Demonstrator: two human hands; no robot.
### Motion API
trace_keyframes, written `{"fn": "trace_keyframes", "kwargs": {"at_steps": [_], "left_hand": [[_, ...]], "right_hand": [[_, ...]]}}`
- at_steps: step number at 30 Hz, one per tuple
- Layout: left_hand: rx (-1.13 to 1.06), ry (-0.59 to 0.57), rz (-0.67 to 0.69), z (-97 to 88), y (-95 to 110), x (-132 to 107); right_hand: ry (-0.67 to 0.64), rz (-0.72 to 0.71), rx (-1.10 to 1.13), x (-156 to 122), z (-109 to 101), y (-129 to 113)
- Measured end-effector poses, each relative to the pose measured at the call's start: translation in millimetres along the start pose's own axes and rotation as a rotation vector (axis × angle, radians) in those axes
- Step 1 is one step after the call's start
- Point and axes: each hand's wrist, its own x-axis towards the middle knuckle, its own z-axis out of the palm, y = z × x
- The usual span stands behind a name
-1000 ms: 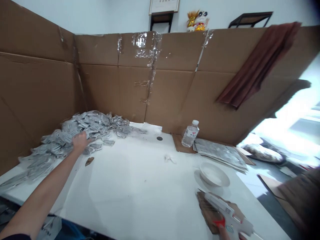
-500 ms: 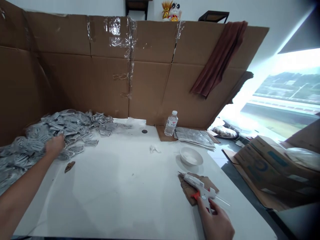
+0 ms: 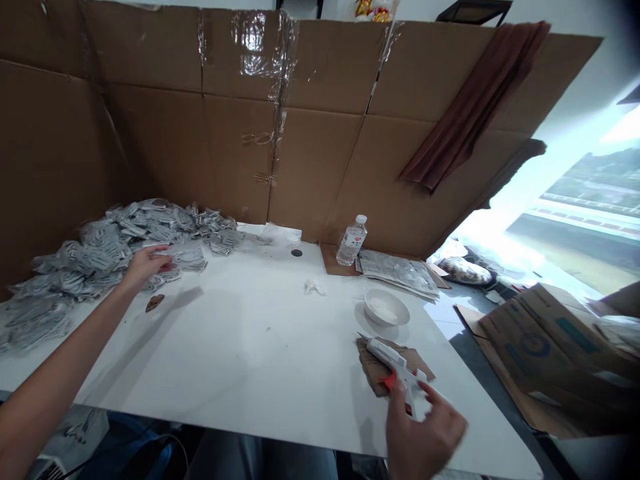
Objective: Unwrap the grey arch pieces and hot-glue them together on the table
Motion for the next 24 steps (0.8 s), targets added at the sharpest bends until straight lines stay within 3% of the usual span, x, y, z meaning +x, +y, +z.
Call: {"fn": "trace_keyframes", "kwargs": {"at_steps": [2,6,7,9,11,14,24], "left_hand": [[-0.147,-0.107,-0.057,22.1,6.4,-22.6],[-0.371,-0.319,-0.15,71.5,15.6,-68.1],[-0.414,-0.368,-0.171,83.1,16.5,-78.1],[-0.483,-0.448,-0.209,102.9,16.7,-95.1],[-0.532,-0.499,-0.246,116.5,15.9,-107.9],[-0.579,-0.536,-0.293,126.3,14.5,-118.8],[-0.623,-0.591,-0.358,138.1,-0.7,-122.2]], "right_hand": [[-0.238,-0.03,0.187,-9.4,10.7,-25.7],[-1.047,0.086,0.567,-26.2,48.1,-94.8],[-1.199,0.138,0.637,-28.1,58.1,-112.5],[-1.367,0.213,0.741,-28.9,76.3,-143.2],[-1.402,0.234,0.807,-27.6,91.7,-164.2],[-1.404,0.221,0.84,-27.4,110.3,-177.1],[-1.287,0.202,0.823,-34.1,144.2,-172.8]]}}
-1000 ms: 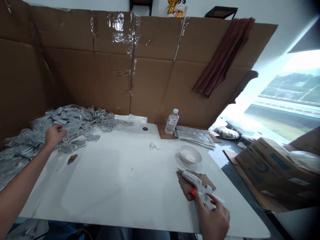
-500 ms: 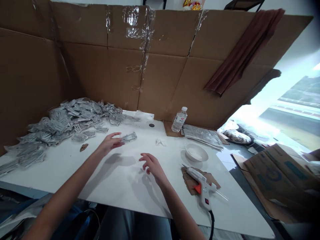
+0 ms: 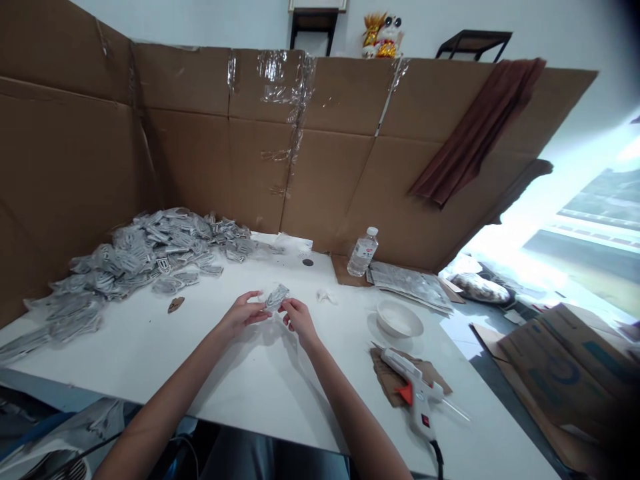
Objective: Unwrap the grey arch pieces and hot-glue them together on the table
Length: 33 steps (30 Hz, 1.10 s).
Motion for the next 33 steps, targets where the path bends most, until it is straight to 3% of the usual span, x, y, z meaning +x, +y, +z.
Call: {"fn": "trace_keyframes", "kwargs": {"at_steps": [15,26,33], "left_hand": [[0.087,0.013,-0.126,-9.0,-24.6,15.5],[0.168,-0.003,-0.145,-13.4,-28.6,19.8],[0.225,0.046,-0.159,-16.6,-27.8,19.5]], "right_hand": [[-0.025,0.026,-0.112,18.0,-4.3,16.7],[-0.072,-0.036,-0.182,22.4,-0.6,-0.6],[-0.086,-0.051,-0.231,24.9,4.5,-8.1]]}}
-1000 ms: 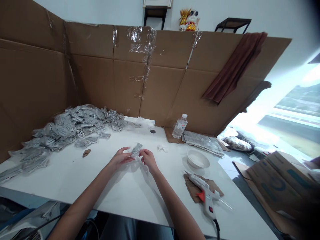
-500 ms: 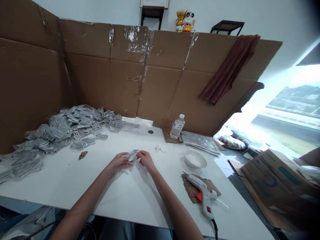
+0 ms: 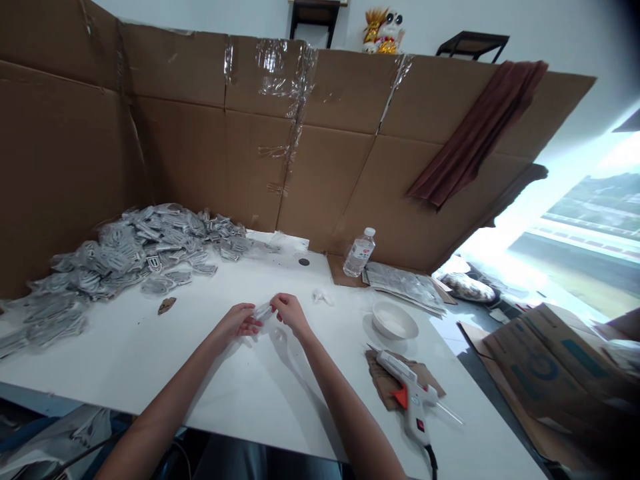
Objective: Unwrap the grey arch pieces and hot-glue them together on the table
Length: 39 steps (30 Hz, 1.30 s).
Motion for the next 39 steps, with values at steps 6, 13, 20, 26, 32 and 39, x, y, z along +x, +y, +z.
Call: {"fn": "trace_keyframes", "kwargs": {"at_steps": [6,13,20,26,32,39], "left_hand": [[0.041,0.026,0.001,-4.7,-2.5,3.3],[0.068,0.009,0.013,-2.6,-0.2,-2.3],[0.084,0.006,0.021,2.0,4.9,-10.7],[0.108,0.032,0.004,6.3,10.6,-16.9],[0.136,0.045,0.009,7.4,13.9,-22.3],[0.236,0.083,0.082,1.6,5.7,-13.8]], "right_hand": [[0.007,-0.033,-0.047,-0.3,-4.0,-10.8],[0.005,-0.054,-0.086,-1.9,-9.6,-20.9],[0.014,-0.025,-0.024,-1.9,-14.6,-30.9],[0.116,0.021,0.208,13.5,-40.4,-28.8],[0.484,0.124,0.589,38.6,-81.3,-5.5],[0.484,0.194,0.844,58.1,-82.5,4.5]]}}
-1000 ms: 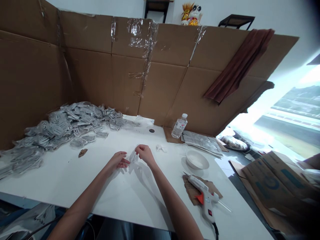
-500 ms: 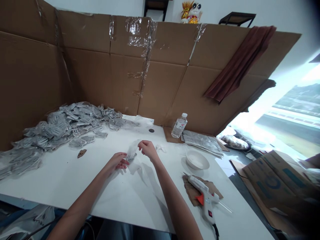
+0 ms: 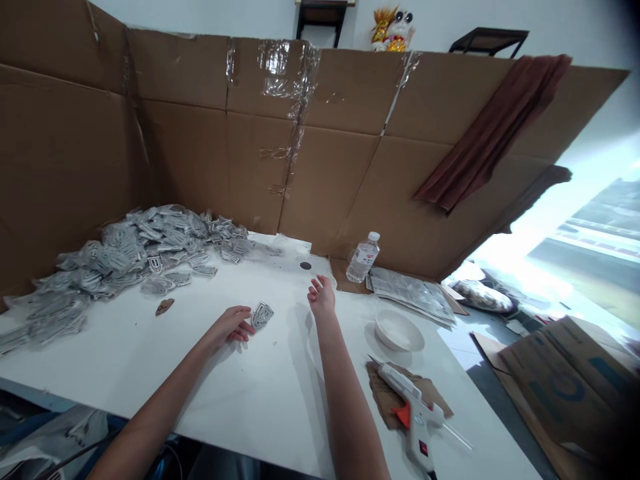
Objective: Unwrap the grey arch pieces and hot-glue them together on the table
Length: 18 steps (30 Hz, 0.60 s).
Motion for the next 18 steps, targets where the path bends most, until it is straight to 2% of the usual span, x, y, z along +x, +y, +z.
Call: {"fn": "trace_keyframes", "kwargs": {"at_steps": [2,4,8,10,13,18], "left_hand": [[0.057,0.08,0.049,-10.2,-0.7,9.5],[0.14,0.206,0.096,-30.0,2.7,23.4],[0.369,0.521,0.192,-89.5,17.4,55.5],[0.486,0.628,0.235,-116.4,23.9,69.5],[0.635,0.659,0.299,-140.2,29.3,87.1],[0.792,0.553,0.346,-154.0,31.2,108.6]], "right_hand": [[-0.049,0.021,0.029,-0.2,7.8,1.0],[-0.094,0.037,0.05,-1.6,14.8,0.2],[-0.161,0.05,0.078,-5.8,21.8,-4.6],[-0.179,0.047,0.086,-8.0,22.6,-7.1],[-0.197,0.031,0.092,-10.3,22.6,-10.6],[-0.224,-0.01,0.076,-10.9,21.0,-16.3]]}}
